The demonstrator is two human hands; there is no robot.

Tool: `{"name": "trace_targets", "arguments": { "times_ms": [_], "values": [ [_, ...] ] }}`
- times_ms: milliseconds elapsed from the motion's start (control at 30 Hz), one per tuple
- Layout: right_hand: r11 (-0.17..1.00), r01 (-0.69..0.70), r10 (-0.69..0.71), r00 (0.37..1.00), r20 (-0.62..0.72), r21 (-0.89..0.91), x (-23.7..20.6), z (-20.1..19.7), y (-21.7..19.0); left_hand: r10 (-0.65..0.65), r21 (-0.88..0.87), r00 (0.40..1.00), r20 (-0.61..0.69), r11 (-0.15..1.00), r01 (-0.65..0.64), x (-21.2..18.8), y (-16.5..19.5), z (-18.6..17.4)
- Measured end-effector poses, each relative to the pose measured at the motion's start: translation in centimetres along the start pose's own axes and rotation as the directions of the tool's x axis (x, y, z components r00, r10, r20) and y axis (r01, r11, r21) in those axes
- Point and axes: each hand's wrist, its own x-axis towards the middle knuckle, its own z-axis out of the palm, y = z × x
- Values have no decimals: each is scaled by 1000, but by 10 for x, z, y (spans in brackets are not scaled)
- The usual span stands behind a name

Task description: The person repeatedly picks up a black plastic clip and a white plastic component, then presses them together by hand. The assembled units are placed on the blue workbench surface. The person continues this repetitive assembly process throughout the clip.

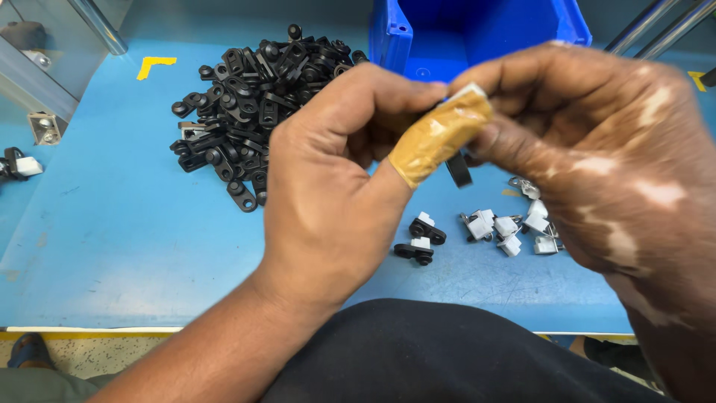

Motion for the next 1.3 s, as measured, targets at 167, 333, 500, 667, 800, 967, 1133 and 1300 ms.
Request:
{"name": "trace_targets", "arguments": {
  "times_ms": [167, 333, 500, 667, 800, 967, 1133, 1300],
  "values": [
    [997, 42, -31, 987, -161, 65, -10, 10, -3, -52, -174, 997, 63, 983, 63, 5, 7, -2],
    [972, 209, -222, 968, -121, -107, -14, 11, 15, -375, -152, 923, -91, 921, 359, 8, -1, 1],
    [950, 307, -302, 950, -80, 63, -18, 8, 29, -519, -298, 854, -34, 821, 487, 21, 11, 8],
    [968, 248, -251, 960, -122, -41, -12, 6, 16, 61, 156, 998, -10, 986, -58, 27, 34, 15],
    [963, 258, -265, 961, -82, -79, -10, 8, 4, -286, -155, 956, 64, 944, 293, 30, 25, 8],
    [944, 328, -319, 935, -154, 35, -11, 15, 5, -276, -162, 960, -48, 951, 265, 24, 5, 6],
    [951, 299, -308, 933, -188, -73, -15, 9, 10, -291, -244, 957, 11, 927, 285, 20, 2, 5],
    [950, 312, -305, 929, -207, 1, -19, 13, 15, -339, -409, 941, -21, 861, 302, 21, 1, 10]
  ]
}}
